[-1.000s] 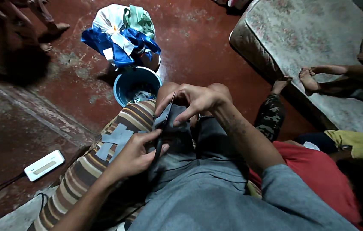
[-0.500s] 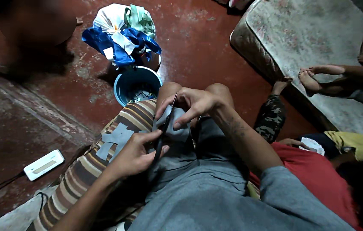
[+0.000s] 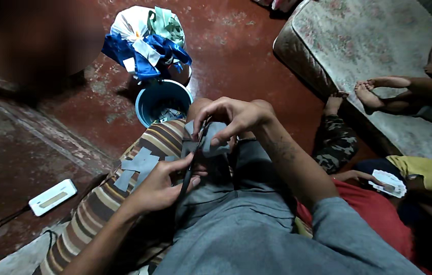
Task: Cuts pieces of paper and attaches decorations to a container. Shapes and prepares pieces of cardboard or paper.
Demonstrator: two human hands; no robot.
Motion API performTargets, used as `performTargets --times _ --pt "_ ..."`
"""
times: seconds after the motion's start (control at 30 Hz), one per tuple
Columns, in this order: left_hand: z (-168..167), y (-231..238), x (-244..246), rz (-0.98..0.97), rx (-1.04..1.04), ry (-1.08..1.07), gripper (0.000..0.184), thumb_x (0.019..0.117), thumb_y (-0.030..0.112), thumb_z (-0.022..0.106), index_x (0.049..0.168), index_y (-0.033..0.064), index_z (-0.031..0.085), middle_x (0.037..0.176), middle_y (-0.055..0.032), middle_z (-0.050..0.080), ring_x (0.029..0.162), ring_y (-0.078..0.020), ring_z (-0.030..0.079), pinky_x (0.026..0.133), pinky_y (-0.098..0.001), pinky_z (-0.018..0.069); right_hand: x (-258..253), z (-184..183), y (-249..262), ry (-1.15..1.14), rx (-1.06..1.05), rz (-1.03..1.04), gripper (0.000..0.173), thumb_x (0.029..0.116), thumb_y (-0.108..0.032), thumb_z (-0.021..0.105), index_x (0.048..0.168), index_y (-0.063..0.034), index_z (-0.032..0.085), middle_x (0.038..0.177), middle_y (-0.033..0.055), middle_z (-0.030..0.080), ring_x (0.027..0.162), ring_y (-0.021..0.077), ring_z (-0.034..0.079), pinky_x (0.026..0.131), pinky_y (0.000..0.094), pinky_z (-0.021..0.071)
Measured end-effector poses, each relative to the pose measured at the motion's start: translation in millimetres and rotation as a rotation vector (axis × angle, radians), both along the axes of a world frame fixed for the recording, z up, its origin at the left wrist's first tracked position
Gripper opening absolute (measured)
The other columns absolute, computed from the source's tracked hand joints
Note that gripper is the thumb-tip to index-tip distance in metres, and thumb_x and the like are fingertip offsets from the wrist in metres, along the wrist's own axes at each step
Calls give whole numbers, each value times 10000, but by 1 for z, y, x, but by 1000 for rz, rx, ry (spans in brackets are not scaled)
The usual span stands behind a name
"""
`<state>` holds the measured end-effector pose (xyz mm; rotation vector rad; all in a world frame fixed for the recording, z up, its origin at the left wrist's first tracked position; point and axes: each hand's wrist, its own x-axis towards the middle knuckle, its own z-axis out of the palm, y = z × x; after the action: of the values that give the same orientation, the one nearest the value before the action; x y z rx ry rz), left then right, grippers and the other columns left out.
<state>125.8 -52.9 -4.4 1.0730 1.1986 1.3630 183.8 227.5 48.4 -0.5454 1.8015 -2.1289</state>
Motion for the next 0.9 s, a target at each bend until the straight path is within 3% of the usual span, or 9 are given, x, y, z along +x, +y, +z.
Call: performTargets --times 0.07,0.13,0.2,0.33,0.53,0.67,0.77,0.9 --pt "0 0 1 -5 2 4 553 980 133 673 1456 -68 475 1253 -128 701 1137 -248 698 992 -382 597 0 1 2 -54 -9 28 347 825 -90 789 1119 47 664 1110 116 724 950 151 714 799 299 615" --pt "1 0 1 -7 10 12 564 983 136 670 1464 -74 463 1255 -132 699 1140 -250 697 995 -381 596 0 3 4 -111 -6 41 328 815 -37 764 1118 59 682 1074 122 737 842 142 732 654 278 625" --pt "0 0 0 -1 23 32 560 985 142 671 1459 -77 468 1249 -131 701 1138 -246 697 994 -379 595 0 3 5 -144 -12 62 347 813 -34 764 1136 67 688 1078 132 739 814 149 736 608 281 623" --pt "0 1 -1 12 45 64 529 985 158 673 1435 -66 507 1233 -121 708 1125 -225 701 983 -375 601 -1 -5 3 -182 -43 80 368 811 -63 781 1148 60 700 1080 125 748 836 126 731 669 259 613" --pt "1 2 -2 26 30 114 416 987 171 671 1351 -20 602 1197 -87 724 1093 -177 709 968 -361 604 1 -12 -3 -222 -77 91 377 813 -63 787 1167 40 709 1074 122 752 716 95 693 569 231 568" --pt "5 1 0 47 31 153 415 993 235 669 1333 1 619 1158 -33 728 1041 -83 700 919 -281 602 2 -13 -4 -137 -78 100 422 826 -82 791 1209 55 678 1158 111 732 992 129 712 853 274 597" --pt "6 1 0 36 33 103 459 997 232 667 1384 -1 587 1186 -38 722 1052 -97 699 929 -292 601 4 -10 -6 -128 -63 64 424 807 -16 774 1210 72 677 1164 111 727 1022 135 700 910 286 585" --pt "10 2 2 48 34 95 453 994 208 666 1385 -4 581 1182 -6 715 1021 -37 683 901 -236 593 4 -12 -7 -109 -56 74 438 797 4 767 1217 79 667 1184 120 716 1069 154 686 952 306 570"
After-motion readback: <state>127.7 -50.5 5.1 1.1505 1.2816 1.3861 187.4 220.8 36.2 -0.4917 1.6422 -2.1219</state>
